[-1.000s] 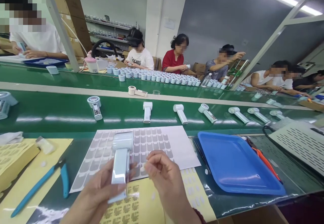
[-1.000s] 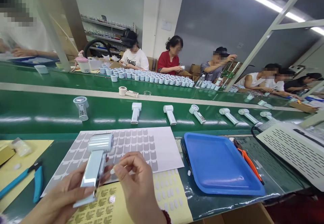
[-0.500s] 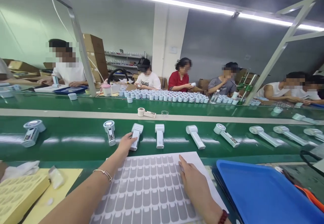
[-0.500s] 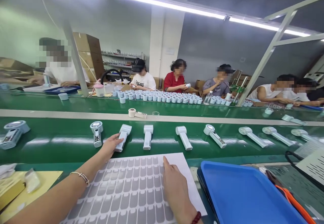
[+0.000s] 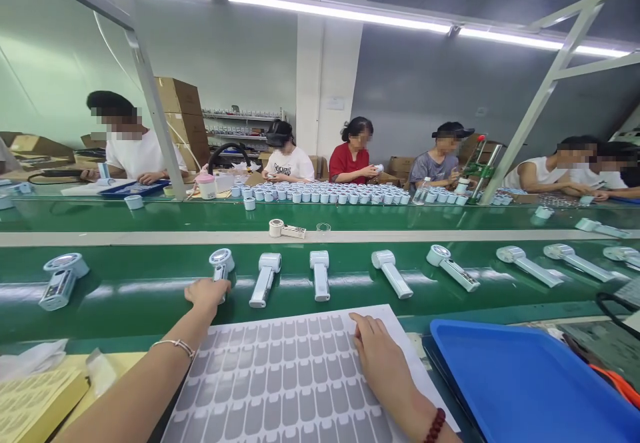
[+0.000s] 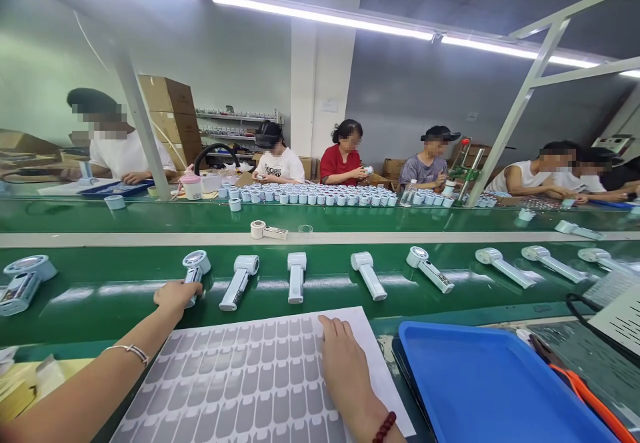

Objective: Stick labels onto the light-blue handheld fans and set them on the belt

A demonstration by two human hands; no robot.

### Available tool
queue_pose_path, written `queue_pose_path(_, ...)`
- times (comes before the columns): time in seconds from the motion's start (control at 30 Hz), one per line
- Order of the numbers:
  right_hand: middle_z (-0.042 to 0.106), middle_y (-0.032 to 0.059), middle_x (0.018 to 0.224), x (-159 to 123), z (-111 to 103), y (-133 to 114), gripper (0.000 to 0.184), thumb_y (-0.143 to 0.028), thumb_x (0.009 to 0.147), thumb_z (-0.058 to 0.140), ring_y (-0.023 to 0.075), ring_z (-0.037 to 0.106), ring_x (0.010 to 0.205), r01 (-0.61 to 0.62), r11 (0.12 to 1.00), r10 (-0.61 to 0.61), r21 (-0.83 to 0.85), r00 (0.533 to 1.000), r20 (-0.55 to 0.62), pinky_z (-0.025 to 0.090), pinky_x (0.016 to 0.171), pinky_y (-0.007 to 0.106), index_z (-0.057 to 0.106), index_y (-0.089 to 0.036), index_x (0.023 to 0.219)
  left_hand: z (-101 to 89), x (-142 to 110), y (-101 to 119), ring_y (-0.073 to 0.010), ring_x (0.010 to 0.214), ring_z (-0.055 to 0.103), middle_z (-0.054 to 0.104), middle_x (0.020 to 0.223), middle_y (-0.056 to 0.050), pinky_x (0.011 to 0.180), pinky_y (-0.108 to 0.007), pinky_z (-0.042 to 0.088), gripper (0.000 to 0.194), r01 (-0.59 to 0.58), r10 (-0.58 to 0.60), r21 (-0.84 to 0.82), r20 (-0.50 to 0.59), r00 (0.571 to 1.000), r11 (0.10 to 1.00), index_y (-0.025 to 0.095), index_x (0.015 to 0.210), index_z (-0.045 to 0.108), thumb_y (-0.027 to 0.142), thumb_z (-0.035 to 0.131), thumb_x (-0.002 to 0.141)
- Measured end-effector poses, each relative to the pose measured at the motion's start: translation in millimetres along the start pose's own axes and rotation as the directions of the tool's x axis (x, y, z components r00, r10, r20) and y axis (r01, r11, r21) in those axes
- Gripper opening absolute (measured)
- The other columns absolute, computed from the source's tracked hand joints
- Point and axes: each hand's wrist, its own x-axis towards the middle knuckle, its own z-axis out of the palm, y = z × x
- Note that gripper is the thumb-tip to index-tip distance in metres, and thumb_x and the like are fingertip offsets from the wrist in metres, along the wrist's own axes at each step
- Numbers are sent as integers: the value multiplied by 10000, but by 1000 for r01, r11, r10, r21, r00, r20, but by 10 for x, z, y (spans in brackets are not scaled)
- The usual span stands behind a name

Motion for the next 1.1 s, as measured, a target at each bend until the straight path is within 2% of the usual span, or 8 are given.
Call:
queue_pose_path(0.1, 694, 144, 1216, -15, -3, 5, 482, -81, 931, 369, 315, 619, 1137, -17, 999, 18, 35, 999, -37, 562, 856, 458, 555, -105, 1374, -95, -263, 19, -263, 1084, 609, 659, 1114, -86, 962, -481, 471, 239, 100, -90, -194, 60, 994, 976, 159, 1033, 628, 219, 696, 812)
queue_pose_path(0.3, 754, 96, 962, -16, -66, 15, 431, -145, 909, 392, 280, 704, 901, 4, 981, 14, 194, 996, -92, 556, 760, 422, 613, -125, 1279, -462, -1277, 17, -160, 579, 582, 721, 875, -101, 511, -274, 440, 391, 187, 50, -563, 378, 924, 805, 154, 899, 634, 132, 728, 520)
queue_pose_path(0.4, 745, 91, 946, -72, -154, -29, 395, -212, 922, 398, 277, 695, 885, 40, 954, 4, 297, 989, -147, 550, 779, 432, 606, -151, 1252, -636, -1738, -83, -98, 424, 428, 693, 728, -116, 395, -245, 363, 313, 352, 10, -629, 496, 868, 694, 92, 884, 705, 278, 755, 637)
queue_pose_path(0.53, 746, 62, 977, -348, -307, -263, 363, -326, 936, 464, 228, 711, 847, 40, 890, 37, 454, 987, -159, 570, 803, 392, 556, -201, 1265, -776, -2166, -164, -216, 600, 651, 734, 836, -177, 533, -293, 568, 340, 551, -167, -588, 580, 797, 591, 48, 1017, 729, 285, 706, 774)
queue_pose_path(0.63, 749, 21, 916, -679, -402, -586, 431, -351, 867, 603, 204, 728, 825, -19, 711, 18, 703, 1000, 9, 596, 738, 326, 547, -225, 1276, -798, -2374, -145, -267, 806, 734, 752, 956, -180, 748, -344, 632, 288, 630, -319, -544, 561, 764, 554, 52, 1049, 716, 147, 710, 777)
queue_pose_path(0.8, 764, 29, 785, -1110, -477, -1094, 532, -242, 654, 767, 299, 673, 1149, -249, 322, -104, 914, 950, 295, 604, 781, 341, 645, -217, 1171, -697, -2554, -109, -129, 552, 650, 689, 724, -58, 528, -214, 578, 204, 720, -431, -626, 585, 687, 299, 97, 993, 661, 24, 682, 804)
queue_pose_path(0.93, 783, 24, 766, -1188, -485, -1271, 527, -169, 612, 776, 306, 710, 1077, -301, 243, -117, 922, 935, 336, 604, 854, 399, 667, -219, 1124, -648, -2639, -36, -109, 458, 585, 613, 595, -7, 422, -189, 508, 157, 775, -465, -612, 646, 605, 159, 162, 833, 608, 49, 707, 790)
queue_pose_path(1.1, 756, -2, 692, -1166, -503, -1354, 501, -102, 589, 724, 283, 685, 1133, -284, 260, -74, 923, 947, 312, 596, 903, 394, 669, -222, 1072, -681, -2691, 36, -105, 468, 588, 589, 574, -1, 439, -194, 522, 159, 783, -451, -618, 679, 580, 76, 172, 772, 561, 53, 637, 845)
